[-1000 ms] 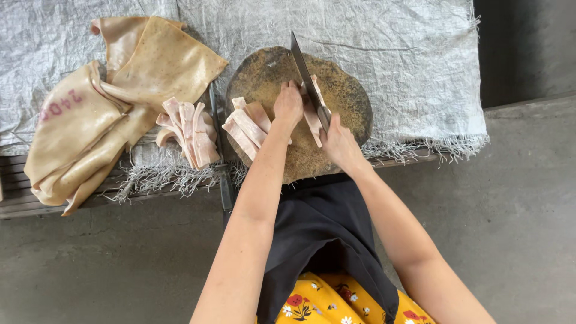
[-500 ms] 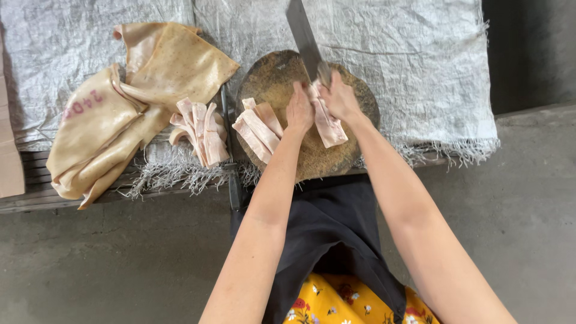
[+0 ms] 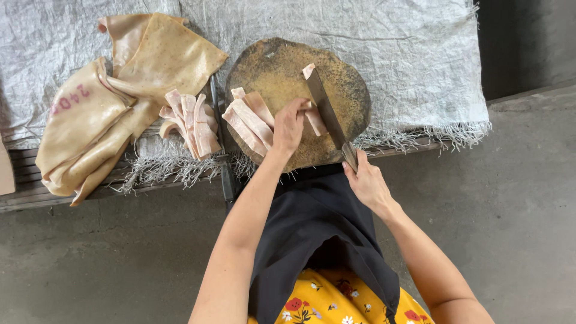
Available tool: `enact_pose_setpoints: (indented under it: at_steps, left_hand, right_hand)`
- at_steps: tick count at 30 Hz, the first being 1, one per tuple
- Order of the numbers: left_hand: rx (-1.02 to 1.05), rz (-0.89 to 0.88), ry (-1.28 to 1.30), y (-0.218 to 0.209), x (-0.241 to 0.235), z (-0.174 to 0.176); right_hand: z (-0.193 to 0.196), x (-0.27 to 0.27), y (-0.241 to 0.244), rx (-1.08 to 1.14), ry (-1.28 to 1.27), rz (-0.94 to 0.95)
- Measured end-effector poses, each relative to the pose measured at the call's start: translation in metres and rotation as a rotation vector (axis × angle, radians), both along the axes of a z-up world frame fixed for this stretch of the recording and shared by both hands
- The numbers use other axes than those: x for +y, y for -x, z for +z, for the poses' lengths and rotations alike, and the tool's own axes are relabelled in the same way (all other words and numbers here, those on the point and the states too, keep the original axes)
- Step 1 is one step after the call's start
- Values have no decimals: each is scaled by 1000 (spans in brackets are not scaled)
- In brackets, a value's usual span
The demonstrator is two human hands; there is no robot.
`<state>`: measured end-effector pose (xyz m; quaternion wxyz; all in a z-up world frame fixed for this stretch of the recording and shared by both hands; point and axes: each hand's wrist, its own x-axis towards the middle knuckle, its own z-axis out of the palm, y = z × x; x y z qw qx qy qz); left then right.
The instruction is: The person uses a cleaver to cut a large piece of pale meat into strips and then into small cubes on a round wooden cutting board. The cut pieces accumulate on the board as the person continues slicing.
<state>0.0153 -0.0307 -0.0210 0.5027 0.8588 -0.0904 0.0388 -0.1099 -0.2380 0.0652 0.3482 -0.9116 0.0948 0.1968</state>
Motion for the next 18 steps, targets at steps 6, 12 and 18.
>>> enact_pose_setpoints:
  at_steps: [6, 12, 18]
  left_hand:
    - [138, 93, 3, 22, -8, 9]
    - [93, 105, 45, 23, -8, 7]
    - [-6, 43, 133, 42, 1, 25]
  right_hand:
    - [21, -22, -3, -371, -152, -68]
    - [-8, 7, -12, -394, -206, -80]
    - [-31, 17, -9, -87, 47, 66]
